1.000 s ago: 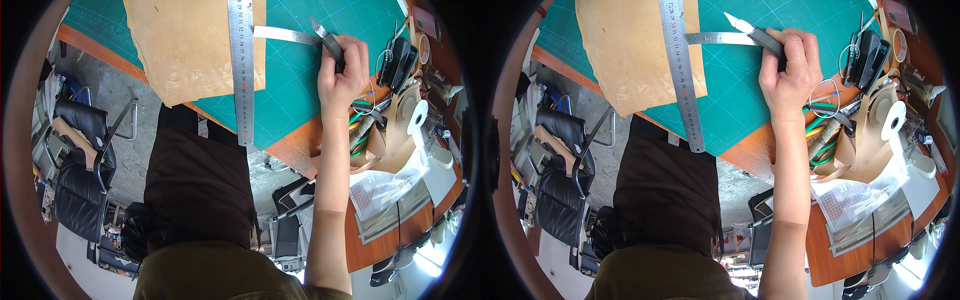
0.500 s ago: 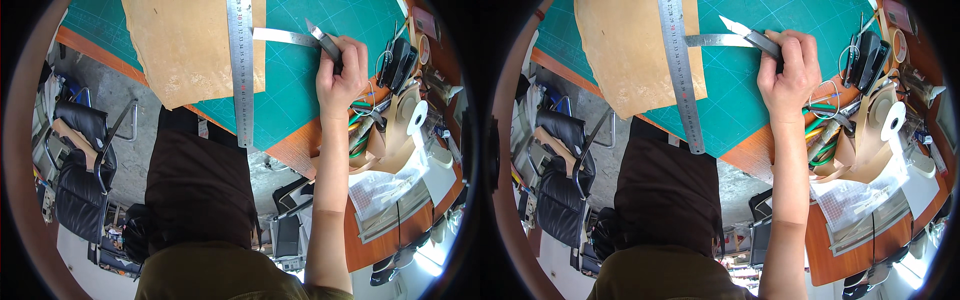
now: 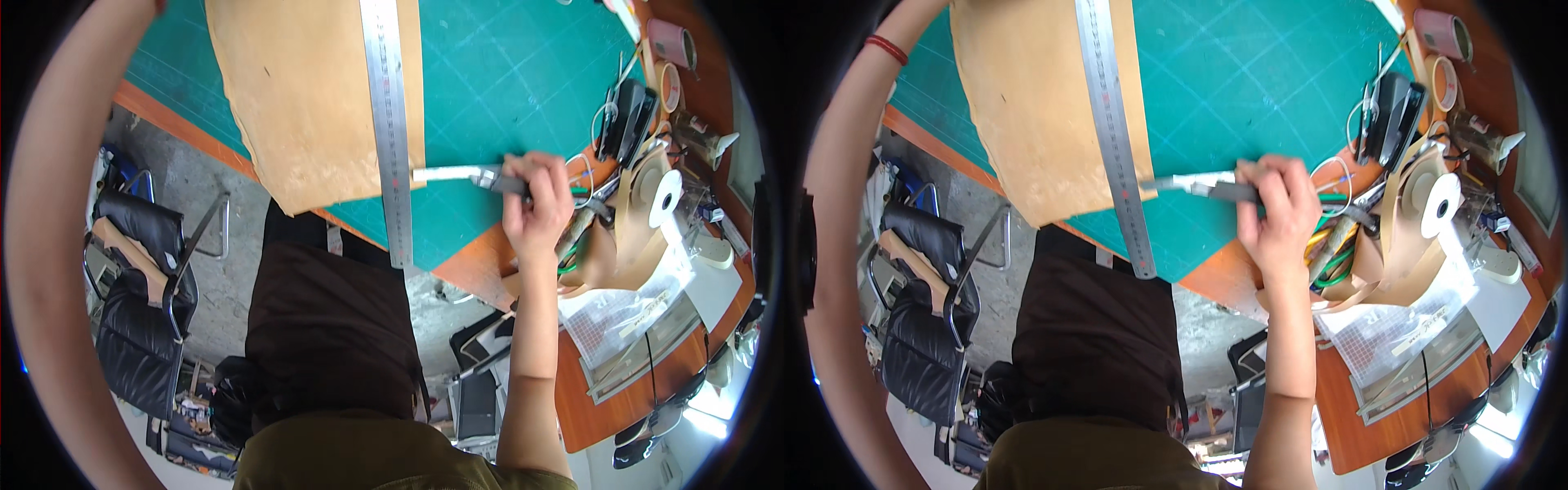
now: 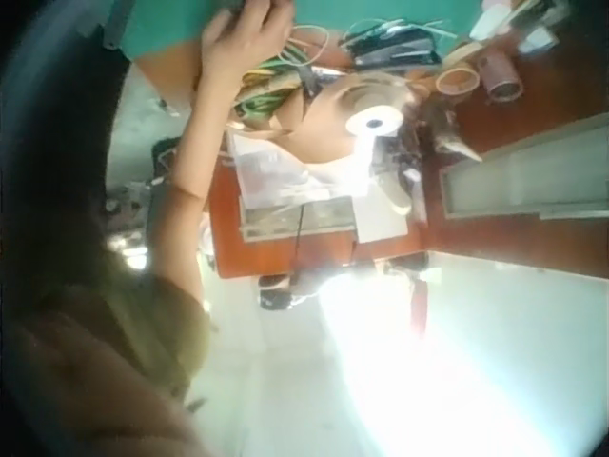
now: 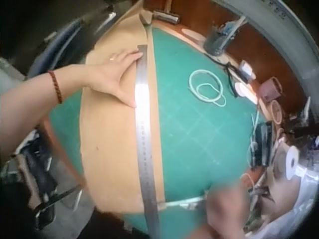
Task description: The person uses a metal ruler and a utility knife to cut a large sheet of tan material on a green cutting mat. They repeatedly measure and cut straight lines, separating the sheet into smaller rectangular pieces. The person then folds the cut pieces and places them on a pile of other materials.
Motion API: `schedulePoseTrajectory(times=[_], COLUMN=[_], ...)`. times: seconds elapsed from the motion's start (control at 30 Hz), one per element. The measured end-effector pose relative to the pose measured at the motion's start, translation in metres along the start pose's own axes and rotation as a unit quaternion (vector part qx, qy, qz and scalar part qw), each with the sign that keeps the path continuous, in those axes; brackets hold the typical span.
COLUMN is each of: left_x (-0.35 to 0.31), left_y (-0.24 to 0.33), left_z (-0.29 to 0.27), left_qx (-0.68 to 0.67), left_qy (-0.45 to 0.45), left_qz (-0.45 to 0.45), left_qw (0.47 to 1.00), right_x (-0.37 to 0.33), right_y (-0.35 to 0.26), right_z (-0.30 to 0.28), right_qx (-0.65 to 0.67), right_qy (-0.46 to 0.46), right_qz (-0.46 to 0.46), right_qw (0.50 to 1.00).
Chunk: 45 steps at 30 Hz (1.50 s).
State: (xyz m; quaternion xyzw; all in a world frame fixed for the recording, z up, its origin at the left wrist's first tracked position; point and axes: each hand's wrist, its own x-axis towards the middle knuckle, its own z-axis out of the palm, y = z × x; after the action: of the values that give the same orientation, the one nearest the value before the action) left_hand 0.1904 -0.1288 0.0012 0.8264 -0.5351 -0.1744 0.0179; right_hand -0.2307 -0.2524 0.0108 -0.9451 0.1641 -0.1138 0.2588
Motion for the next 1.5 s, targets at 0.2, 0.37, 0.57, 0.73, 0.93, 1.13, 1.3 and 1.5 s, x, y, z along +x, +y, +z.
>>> schedulePoseTrajectory(times=[0.2,0.37,0.57,0.73,0.93,1.13,1.3,1.5], left_x=[0.014,-0.010,-0.001,-0.002,-0.003,-0.005,-0.004,-0.005], left_y=[0.005,0.016,0.009,0.011,0.014,0.015,0.018,0.024], left_z=[0.008,-0.007,0.011,0.005,0.002,-0.002,-0.009,-0.016], left_qx=[-0.001,-0.002,0.013,0.010,0.009,0.014,0.034,0.063], left_qy=[-0.010,0.030,0.101,0.081,0.071,0.066,0.037,0.007], left_qz=[0.005,-0.001,-0.008,-0.021,-0.029,-0.033,-0.038,-0.063], left_qw=[1.000,1.000,0.995,0.996,0.997,0.997,0.998,0.996], right_x=[0.026,0.086,0.210,0.284,0.304,0.292,0.274,0.186], right_y=[0.010,0.018,-0.052,-0.072,-0.074,-0.081,-0.084,-0.108], right_z=[-0.032,-0.034,0.038,0.075,0.089,0.088,0.086,0.065], right_qx=[-0.096,-0.020,0.093,-0.091,-0.136,-0.148,-0.158,-0.171], right_qy=[0.043,0.080,-0.023,0.008,0.011,-0.006,-0.019,-0.071], right_qz=[0.126,0.168,0.169,0.082,0.061,0.059,0.054,0.087], right_qw=[0.987,0.982,0.981,0.992,0.989,0.987,0.986,0.979])
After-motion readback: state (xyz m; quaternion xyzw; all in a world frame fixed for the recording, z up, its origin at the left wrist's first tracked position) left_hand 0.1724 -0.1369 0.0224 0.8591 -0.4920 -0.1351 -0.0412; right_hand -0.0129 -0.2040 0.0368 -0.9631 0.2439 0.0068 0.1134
